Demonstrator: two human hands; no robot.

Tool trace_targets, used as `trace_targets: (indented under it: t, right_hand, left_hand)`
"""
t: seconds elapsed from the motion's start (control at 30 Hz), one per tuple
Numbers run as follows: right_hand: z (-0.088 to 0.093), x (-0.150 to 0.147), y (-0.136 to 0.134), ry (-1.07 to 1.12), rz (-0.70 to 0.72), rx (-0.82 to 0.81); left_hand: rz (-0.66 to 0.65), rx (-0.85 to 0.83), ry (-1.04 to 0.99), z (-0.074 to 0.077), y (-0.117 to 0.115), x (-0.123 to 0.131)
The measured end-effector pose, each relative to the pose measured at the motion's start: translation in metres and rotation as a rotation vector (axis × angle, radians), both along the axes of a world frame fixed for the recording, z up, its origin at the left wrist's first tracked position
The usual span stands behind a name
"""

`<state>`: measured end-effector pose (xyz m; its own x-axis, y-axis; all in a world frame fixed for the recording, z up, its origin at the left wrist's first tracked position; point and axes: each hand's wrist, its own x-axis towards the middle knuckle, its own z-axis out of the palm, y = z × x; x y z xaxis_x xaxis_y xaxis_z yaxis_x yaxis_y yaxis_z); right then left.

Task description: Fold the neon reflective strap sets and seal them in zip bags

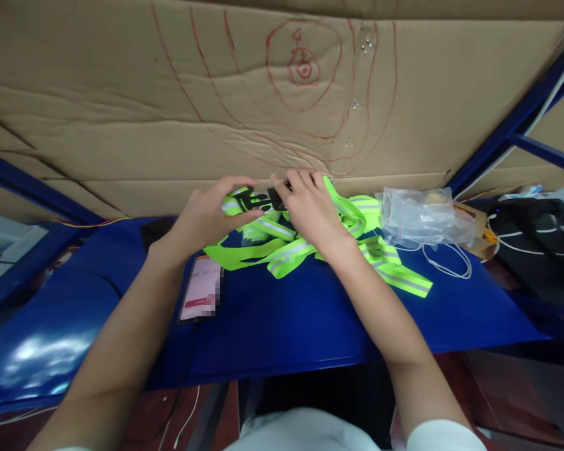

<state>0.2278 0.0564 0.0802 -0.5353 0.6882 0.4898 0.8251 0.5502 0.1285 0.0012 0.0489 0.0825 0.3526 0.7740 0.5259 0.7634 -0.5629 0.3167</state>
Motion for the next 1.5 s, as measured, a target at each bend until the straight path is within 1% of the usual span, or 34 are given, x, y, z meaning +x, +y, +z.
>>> trace_targets:
  t: [0.23,0.43,0.6,0.73,0.9,1.0,1.1,1.17,1.23,1.33,1.4,1.47,1.5]
  right_hand:
    - [0.003,-0.002,-0.002,0.0,-0.001,0.005]
    - [0.001,-0.01,-0.005,-0.017,0.016,-0.005]
    - [0.005,-0.001,-0.003,0.032,-0.026,0.014]
    - [0.006,0.001,-0.002,0.021,-0.03,0.029]
    - [0.0,-0.008,-0.004,-0.006,0.019,0.027]
    - [-0.003,-0.015,-0.006,-0.003,0.01,0.024]
    - [-0.007,-0.02,-0.008,0.013,0.013,-0.011]
    - [-0.008,-0.021,-0.007,0.042,0.036,-0.035]
    - [-0.009,-0.019,-0.005,0.081,0.078,-0.039]
    - [-0.007,-0.012,0.001,0.11,0.114,-0.029]
    - [-0.003,-0.001,0.008,0.12,0.082,-0.036]
    - [0.003,0.013,0.014,0.204,0.062,-0.091]
    - [0.007,0.021,0.016,0.276,0.078,-0.157]
  left_hand:
    - [0.009,0.032,-0.083,0.007,-0.004,-0.002]
    - [-0.074,0.007,-0.026,0.004,-0.006,0.005]
    - [-0.004,0.054,-0.033,0.003,-0.004,0.003]
    - [-0.056,0.072,0.0,0.001,-0.003,0.001]
    - [-0.043,0.054,-0.002,0.0,-0.002,0.0]
    - [-0.083,0.076,-0.001,-0.002,-0.001,0.001]
    - [-0.162,0.116,-0.002,-0.007,-0.001,0.006]
    - [-0.211,0.156,-0.001,-0.009,-0.001,0.008]
    - [-0.232,0.185,0.003,-0.009,-0.001,0.009]
    - [-0.2,0.19,0.029,-0.006,0.0,0.003]
    - [-0.15,0.192,0.055,-0.002,0.002,-0.005]
    - [-0.088,0.189,0.059,0.004,0.002,-0.013]
    - [-0.064,0.18,0.052,0.007,0.002,-0.016]
